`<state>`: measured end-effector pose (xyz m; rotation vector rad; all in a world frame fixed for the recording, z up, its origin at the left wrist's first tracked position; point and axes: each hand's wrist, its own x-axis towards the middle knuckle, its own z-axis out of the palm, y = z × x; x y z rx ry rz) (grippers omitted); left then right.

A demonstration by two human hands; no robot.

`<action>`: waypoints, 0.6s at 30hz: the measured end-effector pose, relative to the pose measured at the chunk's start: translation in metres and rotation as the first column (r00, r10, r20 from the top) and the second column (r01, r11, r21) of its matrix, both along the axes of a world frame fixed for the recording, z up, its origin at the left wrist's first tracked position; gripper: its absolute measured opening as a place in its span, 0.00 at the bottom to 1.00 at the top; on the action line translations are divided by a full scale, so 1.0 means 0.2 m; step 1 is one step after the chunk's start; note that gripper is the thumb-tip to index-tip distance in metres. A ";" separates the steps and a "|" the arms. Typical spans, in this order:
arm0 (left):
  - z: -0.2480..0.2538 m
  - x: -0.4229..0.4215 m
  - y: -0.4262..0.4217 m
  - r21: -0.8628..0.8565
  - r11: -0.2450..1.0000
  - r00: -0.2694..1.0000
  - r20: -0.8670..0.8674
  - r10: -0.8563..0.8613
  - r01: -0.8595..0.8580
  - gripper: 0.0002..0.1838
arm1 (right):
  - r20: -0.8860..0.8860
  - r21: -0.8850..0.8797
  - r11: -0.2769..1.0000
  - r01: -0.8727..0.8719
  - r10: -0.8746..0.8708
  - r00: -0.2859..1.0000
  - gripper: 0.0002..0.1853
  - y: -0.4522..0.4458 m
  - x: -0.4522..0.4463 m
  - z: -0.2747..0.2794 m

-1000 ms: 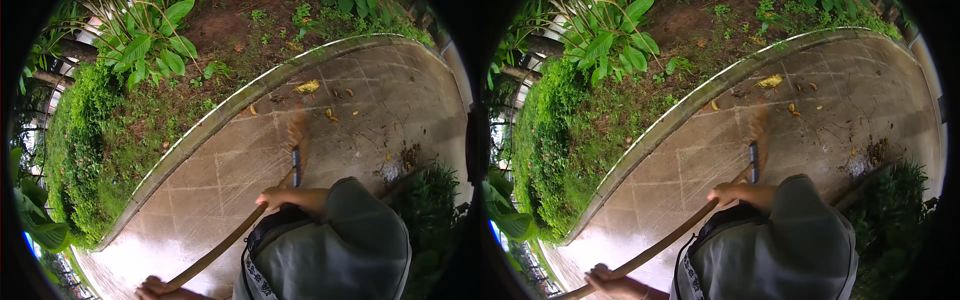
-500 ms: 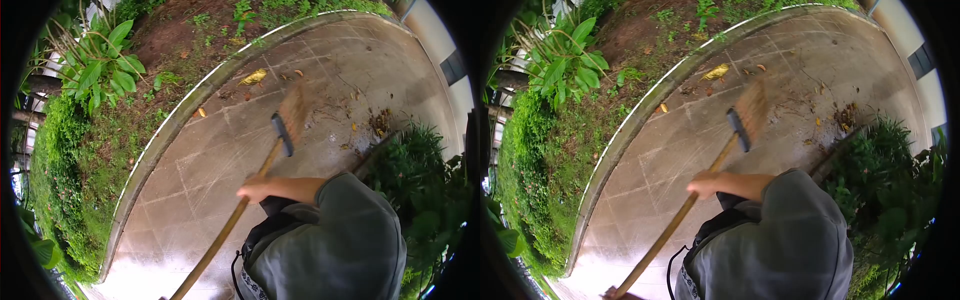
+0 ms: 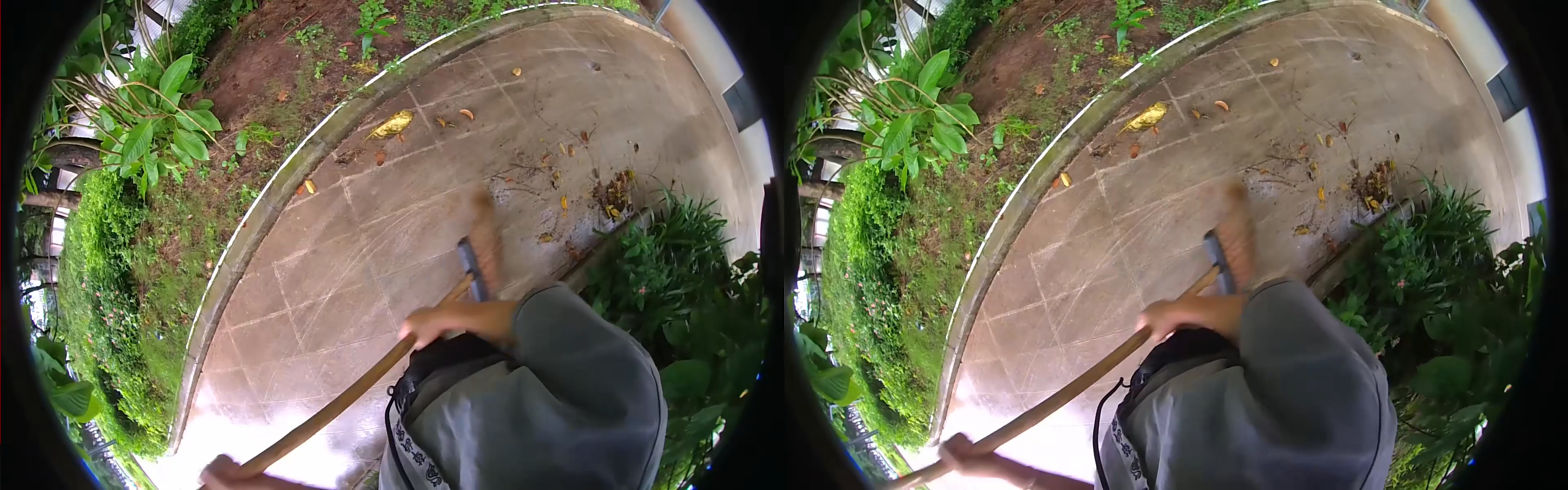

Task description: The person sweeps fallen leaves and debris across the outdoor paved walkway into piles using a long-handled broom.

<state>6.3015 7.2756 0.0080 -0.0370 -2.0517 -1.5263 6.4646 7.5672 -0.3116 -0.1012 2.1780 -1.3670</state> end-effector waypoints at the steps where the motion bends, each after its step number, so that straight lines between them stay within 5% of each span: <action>1: -0.14 0.16 0.29 0.095 0.995 0.998 0.064 -0.028 0.022 0.11 | -0.052 -0.002 1.000 -0.019 0.019 0.998 0.12 0.20 0.17 -0.05; 2: -0.61 0.40 0.42 0.127 0.991 0.975 0.207 -0.077 0.051 0.16 | -0.047 -0.079 0.997 0.020 -0.024 0.999 0.10 0.54 0.52 -0.36; 3: -0.81 0.50 0.53 0.056 0.985 0.931 0.341 0.134 -0.162 0.13 | 0.099 -0.304 0.947 0.100 -0.073 0.992 0.08 0.71 0.70 -0.40; 4: -0.78 0.65 0.66 0.225 0.971 0.859 0.509 -0.047 -0.080 0.14 | 0.260 -0.489 0.846 0.213 -0.092 0.961 0.06 0.88 0.87 -0.44; 5: -0.78 0.66 0.73 0.231 0.968 0.863 0.505 -0.034 -0.097 0.14 | 0.055 0.192 0.980 0.061 -0.073 0.996 0.04 1.02 1.00 -0.54; 7: -0.77 0.76 0.77 0.438 0.898 0.851 0.458 -0.257 0.035 0.12 | 0.123 0.187 0.982 0.024 -0.047 0.991 0.05 1.12 1.04 -0.43; 10: -0.73 0.71 0.73 0.546 0.837 0.893 0.387 -0.230 -0.021 0.12 | 0.107 0.264 0.961 -0.080 0.053 0.993 0.06 1.20 0.88 -0.10; 12: -0.64 0.66 0.66 0.424 0.905 0.955 0.278 -0.104 -0.025 0.14 | 0.035 0.326 0.933 -0.152 0.149 0.988 0.07 1.13 0.69 0.10; 14: -0.45 0.65 0.59 0.400 0.912 0.992 0.114 0.051 -0.092 0.15 | -0.046 0.343 0.939 -0.016 0.033 0.998 0.06 1.02 0.50 0.25; 18: -0.05 0.72 0.38 0.290 0.954 0.962 -0.234 0.144 -0.072 0.17 | -0.165 0.273 0.959 -0.074 0.122 0.979 0.07 0.78 0.15 0.47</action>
